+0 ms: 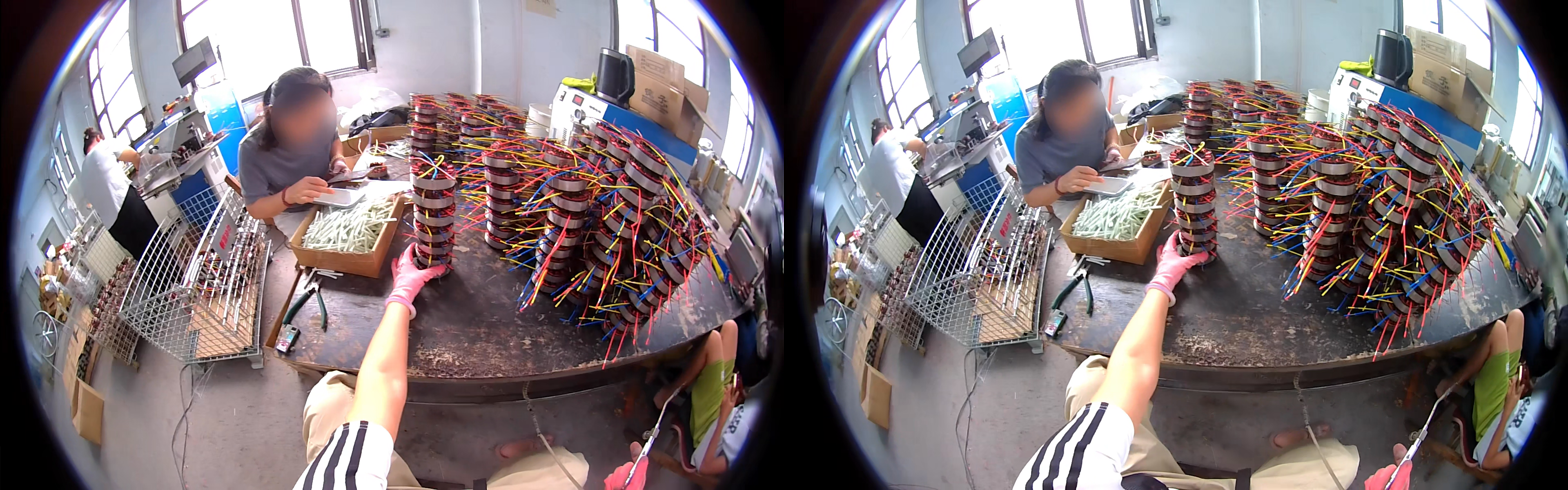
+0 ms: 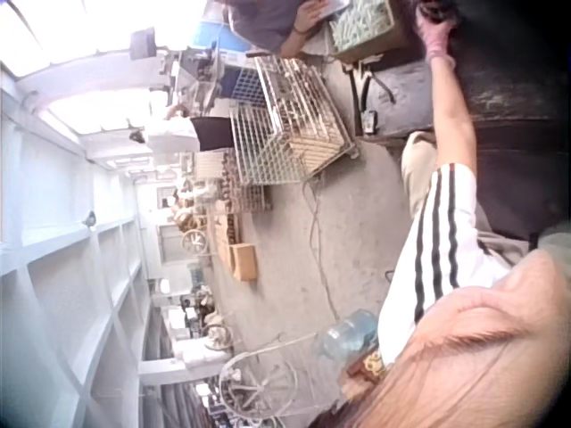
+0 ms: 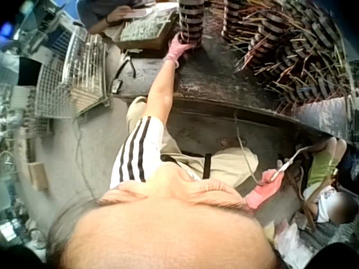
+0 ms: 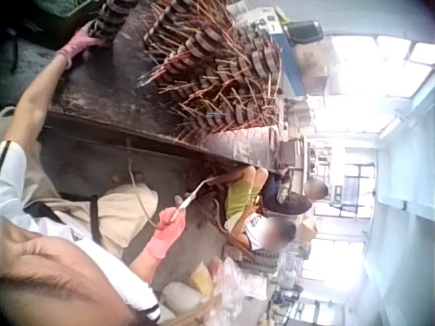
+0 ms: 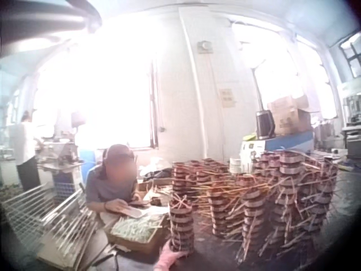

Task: The person uses a handheld lighter to burn the tips of wires on motor stators. They pick up stators one by one from a pile, apply the flame to several wire ends, and then place the processed items into a separate stack on the table.

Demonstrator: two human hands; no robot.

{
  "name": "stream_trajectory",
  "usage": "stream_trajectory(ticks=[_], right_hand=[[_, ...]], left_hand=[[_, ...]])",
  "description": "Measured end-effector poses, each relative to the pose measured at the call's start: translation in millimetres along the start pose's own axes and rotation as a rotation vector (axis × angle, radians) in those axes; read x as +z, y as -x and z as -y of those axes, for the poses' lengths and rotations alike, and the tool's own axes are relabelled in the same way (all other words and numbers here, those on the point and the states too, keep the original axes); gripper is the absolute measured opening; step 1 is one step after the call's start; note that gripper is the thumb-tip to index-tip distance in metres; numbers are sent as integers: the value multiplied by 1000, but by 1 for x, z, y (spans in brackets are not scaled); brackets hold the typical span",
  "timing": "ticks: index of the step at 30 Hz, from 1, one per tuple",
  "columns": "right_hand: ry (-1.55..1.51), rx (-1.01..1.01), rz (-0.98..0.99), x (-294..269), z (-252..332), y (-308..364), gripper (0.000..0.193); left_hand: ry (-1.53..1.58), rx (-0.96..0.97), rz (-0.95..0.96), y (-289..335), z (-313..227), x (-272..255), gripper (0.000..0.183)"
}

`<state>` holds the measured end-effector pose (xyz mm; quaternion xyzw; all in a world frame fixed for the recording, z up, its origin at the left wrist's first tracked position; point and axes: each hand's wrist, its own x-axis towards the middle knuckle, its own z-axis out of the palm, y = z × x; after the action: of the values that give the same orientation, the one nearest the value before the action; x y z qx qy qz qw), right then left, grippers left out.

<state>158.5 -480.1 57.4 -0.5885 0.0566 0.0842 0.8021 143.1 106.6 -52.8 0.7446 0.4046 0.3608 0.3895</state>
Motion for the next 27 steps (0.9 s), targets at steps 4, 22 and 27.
stream_trajectory(ticks=[4, 22, 27], right_hand=[[-8, -14, 2, 18, 9, 4, 37], [-75, -9, -76, 4, 13, 8, 39], [144, -158, -40, -4, 12, 3, 39]], left_hand=[[50, 0, 39, -16, 26, -2, 107], [-527, -255, -488, 25, -30, 63, 116], [-490, -290, -488, 18, -32, 63, 115]])
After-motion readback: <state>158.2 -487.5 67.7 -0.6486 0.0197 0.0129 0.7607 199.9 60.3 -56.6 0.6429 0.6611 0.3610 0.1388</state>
